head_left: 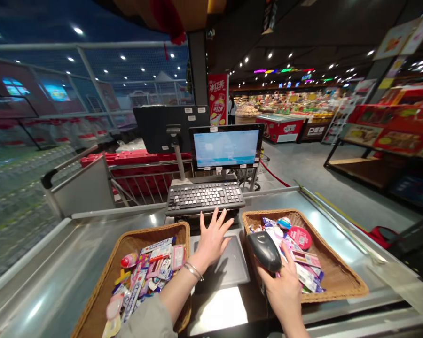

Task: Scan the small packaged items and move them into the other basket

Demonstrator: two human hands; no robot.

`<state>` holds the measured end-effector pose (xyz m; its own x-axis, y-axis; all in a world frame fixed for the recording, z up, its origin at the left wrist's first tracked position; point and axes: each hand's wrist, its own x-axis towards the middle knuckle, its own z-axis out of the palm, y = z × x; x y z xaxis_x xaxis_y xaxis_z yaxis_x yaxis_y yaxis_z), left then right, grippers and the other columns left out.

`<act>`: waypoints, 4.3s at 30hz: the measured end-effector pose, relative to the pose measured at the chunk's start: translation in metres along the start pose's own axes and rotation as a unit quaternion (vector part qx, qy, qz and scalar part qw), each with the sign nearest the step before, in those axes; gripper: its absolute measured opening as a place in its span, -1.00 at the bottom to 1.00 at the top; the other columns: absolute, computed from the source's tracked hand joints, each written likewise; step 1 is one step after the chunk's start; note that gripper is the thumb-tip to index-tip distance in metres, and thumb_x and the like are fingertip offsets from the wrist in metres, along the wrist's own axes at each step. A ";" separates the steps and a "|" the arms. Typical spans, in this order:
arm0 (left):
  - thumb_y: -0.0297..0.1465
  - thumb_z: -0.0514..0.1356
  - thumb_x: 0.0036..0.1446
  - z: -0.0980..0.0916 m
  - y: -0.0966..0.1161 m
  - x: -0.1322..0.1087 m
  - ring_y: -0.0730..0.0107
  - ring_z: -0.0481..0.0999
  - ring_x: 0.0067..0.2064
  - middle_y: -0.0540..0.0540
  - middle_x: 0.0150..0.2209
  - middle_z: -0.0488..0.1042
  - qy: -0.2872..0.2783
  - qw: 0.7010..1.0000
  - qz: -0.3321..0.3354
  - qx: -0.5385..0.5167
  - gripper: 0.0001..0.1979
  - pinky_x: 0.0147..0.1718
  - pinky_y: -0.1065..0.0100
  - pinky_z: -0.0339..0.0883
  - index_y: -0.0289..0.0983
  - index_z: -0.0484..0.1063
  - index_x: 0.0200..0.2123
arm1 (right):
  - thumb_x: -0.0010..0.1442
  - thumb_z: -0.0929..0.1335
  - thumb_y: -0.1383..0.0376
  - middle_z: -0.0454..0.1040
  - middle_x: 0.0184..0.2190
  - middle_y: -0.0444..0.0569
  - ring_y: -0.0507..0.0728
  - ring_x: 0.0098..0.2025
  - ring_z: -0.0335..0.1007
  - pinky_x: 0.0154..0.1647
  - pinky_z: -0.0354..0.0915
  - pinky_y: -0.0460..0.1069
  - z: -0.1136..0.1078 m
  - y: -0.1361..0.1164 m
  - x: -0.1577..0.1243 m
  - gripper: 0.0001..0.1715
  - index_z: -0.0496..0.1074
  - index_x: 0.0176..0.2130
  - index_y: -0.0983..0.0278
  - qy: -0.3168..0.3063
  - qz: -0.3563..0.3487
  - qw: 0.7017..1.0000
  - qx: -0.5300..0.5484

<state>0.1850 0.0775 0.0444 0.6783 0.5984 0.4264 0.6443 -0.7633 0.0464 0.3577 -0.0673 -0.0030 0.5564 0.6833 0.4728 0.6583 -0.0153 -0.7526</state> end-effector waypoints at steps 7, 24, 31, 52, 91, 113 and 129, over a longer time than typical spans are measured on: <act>-0.32 0.16 0.22 -0.008 -0.018 -0.038 -0.04 -0.20 0.43 -0.22 0.40 -0.01 -0.005 0.998 -0.061 -0.003 -0.41 0.22 -0.46 -0.38 -0.10 0.11 0.29 | 0.07 0.38 0.03 0.51 -0.02 0.10 0.33 0.34 0.03 0.30 0.02 0.30 0.025 -0.010 -0.006 -0.59 0.57 -0.18 0.23 -0.064 -0.017 0.998 0.007; -0.34 0.17 0.20 -0.027 -0.055 -0.126 -0.02 -0.16 0.42 -0.23 0.39 0.02 -0.022 0.979 -0.202 0.008 -0.39 0.24 -0.42 -0.38 -0.10 0.09 0.29 | -0.01 0.41 0.11 0.50 0.01 0.06 0.33 0.33 0.06 0.26 0.09 0.26 0.069 -0.058 -0.020 -0.65 0.57 -0.21 0.18 -0.197 -0.055 0.977 0.060; -0.38 0.17 0.19 -0.029 -0.067 -0.149 -0.03 -0.12 0.41 -0.27 0.38 0.04 -0.052 0.968 -0.244 0.031 -0.37 0.23 -0.42 -0.35 -0.12 0.07 0.30 | -0.01 0.40 0.09 0.49 0.02 0.09 0.35 0.33 0.06 0.23 0.12 0.28 0.080 -0.061 -0.025 -0.63 0.57 -0.22 0.21 -0.221 -0.066 0.971 0.058; -0.37 0.33 0.00 -0.016 -0.133 -0.179 -0.04 -0.20 0.42 -0.26 0.40 -0.03 -0.137 0.959 -0.237 0.075 -0.22 0.24 -0.37 -0.51 -0.13 0.12 0.28 | -0.01 0.41 0.08 0.48 0.04 0.08 0.32 0.34 0.05 0.24 0.11 0.26 0.096 -0.058 -0.028 -0.64 0.57 -0.23 0.20 -0.245 -0.059 0.966 0.056; -0.09 0.15 0.04 0.006 -0.138 -0.189 -0.19 -0.06 0.39 -0.39 0.30 0.19 -0.209 0.844 -0.475 0.135 -0.45 0.23 -0.39 -0.45 -0.33 0.50 0.00 | -0.01 0.41 0.07 0.54 -0.04 0.02 0.34 0.32 0.07 0.26 0.10 0.29 0.098 -0.051 -0.028 -0.66 0.58 -0.26 0.18 -0.247 -0.055 0.966 0.059; -0.22 0.24 0.06 -0.057 -0.127 -0.224 -0.15 -0.12 0.41 -0.22 0.32 0.19 -0.129 0.909 -0.362 0.161 -0.72 0.21 -0.37 -0.69 -0.21 0.53 -0.17 | -0.01 0.41 0.05 0.53 -0.01 0.04 0.37 0.32 0.07 0.22 0.12 0.32 0.092 -0.064 -0.031 -0.66 0.59 -0.27 0.17 -0.251 -0.064 0.963 0.074; -0.23 0.27 0.11 -0.090 -0.123 -0.217 -0.09 -0.15 0.42 -0.13 0.35 0.15 -0.094 0.941 -0.297 0.130 -0.73 0.17 -0.43 -0.69 -0.13 0.48 -0.11 | -0.01 0.39 0.12 0.55 -0.05 0.01 0.39 0.31 0.08 0.20 0.13 0.33 0.091 -0.072 -0.029 -0.71 0.58 -0.28 0.17 -0.256 -0.087 0.959 0.089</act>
<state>-0.0732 0.0195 0.0273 0.2060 0.9522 0.2256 0.9777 -0.2098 -0.0071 0.2479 -0.0198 -0.0044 0.0945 0.9336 0.3457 0.5964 0.2250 -0.7705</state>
